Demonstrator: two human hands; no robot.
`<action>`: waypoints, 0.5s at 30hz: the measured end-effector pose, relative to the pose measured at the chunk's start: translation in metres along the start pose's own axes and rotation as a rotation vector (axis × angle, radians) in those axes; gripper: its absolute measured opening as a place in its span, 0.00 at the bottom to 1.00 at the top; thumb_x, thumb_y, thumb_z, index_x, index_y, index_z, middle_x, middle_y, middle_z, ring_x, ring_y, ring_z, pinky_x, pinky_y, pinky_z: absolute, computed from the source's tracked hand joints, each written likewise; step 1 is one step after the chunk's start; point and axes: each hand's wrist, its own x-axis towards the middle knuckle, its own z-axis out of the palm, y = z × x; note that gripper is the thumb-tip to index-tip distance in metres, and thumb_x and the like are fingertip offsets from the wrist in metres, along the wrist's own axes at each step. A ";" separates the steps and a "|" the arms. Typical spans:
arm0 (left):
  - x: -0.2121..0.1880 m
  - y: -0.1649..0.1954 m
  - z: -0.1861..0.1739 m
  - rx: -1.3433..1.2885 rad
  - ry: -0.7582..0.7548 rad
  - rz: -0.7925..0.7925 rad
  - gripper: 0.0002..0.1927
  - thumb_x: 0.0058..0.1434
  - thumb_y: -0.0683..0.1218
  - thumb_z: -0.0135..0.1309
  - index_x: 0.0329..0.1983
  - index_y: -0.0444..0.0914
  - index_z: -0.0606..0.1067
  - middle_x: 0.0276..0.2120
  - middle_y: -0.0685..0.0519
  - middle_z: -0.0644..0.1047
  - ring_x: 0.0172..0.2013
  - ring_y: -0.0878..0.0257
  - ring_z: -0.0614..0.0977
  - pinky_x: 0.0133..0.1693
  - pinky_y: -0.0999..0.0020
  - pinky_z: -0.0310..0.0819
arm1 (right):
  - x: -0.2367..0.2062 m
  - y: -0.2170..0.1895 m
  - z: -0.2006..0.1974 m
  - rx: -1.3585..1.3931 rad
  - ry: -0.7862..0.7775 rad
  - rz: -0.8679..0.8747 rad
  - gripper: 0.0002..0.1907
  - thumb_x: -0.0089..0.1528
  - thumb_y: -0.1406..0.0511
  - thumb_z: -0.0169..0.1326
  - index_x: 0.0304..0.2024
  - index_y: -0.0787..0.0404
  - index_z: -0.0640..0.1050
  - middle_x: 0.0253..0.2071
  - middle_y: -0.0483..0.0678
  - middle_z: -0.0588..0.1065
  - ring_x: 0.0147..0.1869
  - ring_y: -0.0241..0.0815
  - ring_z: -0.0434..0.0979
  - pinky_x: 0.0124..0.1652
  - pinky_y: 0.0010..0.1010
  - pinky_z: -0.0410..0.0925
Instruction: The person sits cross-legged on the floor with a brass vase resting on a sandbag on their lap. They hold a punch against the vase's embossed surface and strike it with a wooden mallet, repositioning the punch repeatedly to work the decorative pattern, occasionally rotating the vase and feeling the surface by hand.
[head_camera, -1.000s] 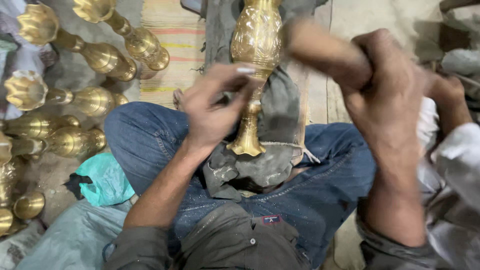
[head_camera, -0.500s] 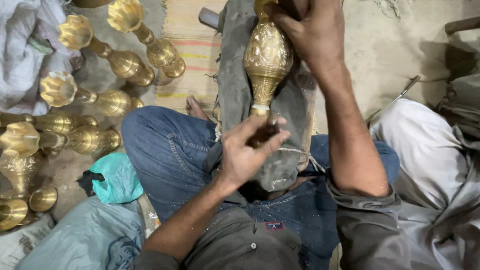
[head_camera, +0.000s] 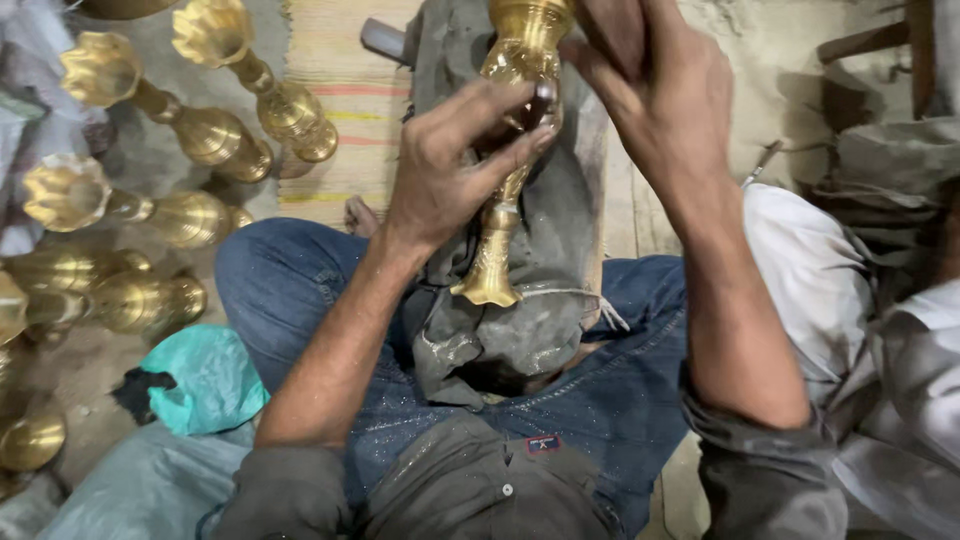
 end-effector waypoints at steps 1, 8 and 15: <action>-0.001 -0.002 0.000 0.004 -0.009 0.022 0.20 0.68 0.45 0.67 0.60 0.40 0.76 0.49 0.50 0.83 0.46 0.64 0.88 0.47 0.70 0.89 | -0.009 -0.003 -0.012 0.006 -0.045 0.028 0.22 0.67 0.60 0.66 0.54 0.69 0.74 0.40 0.64 0.79 0.43 0.66 0.79 0.37 0.48 0.69; -0.015 -0.016 0.009 -0.154 0.049 -0.002 0.17 0.67 0.47 0.67 0.57 0.42 0.79 0.41 0.55 0.83 0.39 0.69 0.87 0.41 0.73 0.87 | -0.039 -0.030 -0.062 -0.133 -0.147 -0.004 0.20 0.64 0.69 0.64 0.56 0.64 0.73 0.47 0.57 0.77 0.52 0.59 0.80 0.49 0.44 0.72; -0.012 -0.020 0.010 -0.135 0.035 0.048 0.13 0.68 0.47 0.67 0.53 0.41 0.79 0.40 0.57 0.82 0.40 0.69 0.86 0.41 0.73 0.87 | -0.041 -0.043 -0.077 -0.564 -0.107 -0.210 0.19 0.62 0.71 0.63 0.56 0.59 0.78 0.38 0.49 0.73 0.41 0.48 0.74 0.42 0.38 0.63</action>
